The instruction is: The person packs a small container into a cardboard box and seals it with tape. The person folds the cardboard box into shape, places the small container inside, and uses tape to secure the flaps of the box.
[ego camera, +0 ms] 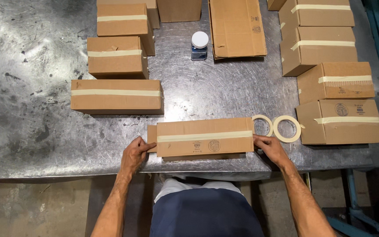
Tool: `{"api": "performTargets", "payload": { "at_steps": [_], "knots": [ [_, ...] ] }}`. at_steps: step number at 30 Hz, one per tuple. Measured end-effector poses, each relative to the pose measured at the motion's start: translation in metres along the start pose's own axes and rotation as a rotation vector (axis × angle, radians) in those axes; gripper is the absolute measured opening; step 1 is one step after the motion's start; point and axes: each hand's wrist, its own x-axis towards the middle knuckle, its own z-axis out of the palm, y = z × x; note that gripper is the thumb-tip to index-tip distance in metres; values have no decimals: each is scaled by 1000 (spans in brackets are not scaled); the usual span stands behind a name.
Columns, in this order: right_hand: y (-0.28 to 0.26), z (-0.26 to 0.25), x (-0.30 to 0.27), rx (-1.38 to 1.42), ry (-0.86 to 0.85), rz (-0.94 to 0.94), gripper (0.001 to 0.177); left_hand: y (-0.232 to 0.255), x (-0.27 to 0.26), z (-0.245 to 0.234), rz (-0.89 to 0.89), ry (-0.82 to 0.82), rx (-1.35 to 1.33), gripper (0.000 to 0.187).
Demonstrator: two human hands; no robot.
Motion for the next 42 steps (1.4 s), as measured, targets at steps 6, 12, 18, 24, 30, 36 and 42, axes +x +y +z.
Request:
{"api": "performTargets", "payload": {
  "at_steps": [6, 12, 18, 24, 30, 36, 42],
  "knots": [
    [-4, 10, -7, 195, -14, -63, 42, -27, 2, 16, -82, -50, -162, 50],
    [10, 10, 1, 194, -38, -15, 63, 4, 35, -20, -462, -357, -451, 46],
    [-92, 16, -15, 294, 82, 172, 63, -8, 89, 9, -880, -209, -464, 87],
    [-4, 8, 74, 358, 30, 233, 42, 2, 120, 17, -886, -515, -238, 111],
    [-46, 6, 49, 442, -77, 171, 68, 26, 125, 3, -1029, -591, -420, 88],
    [-45, 1, 64, 420, -168, 362, 41, 24, 127, 17, -945, -636, -451, 52],
    [-68, 6, 72, 411, -187, 231, 17, 17, 119, 30, -828, -470, -772, 21]
  ]
}}
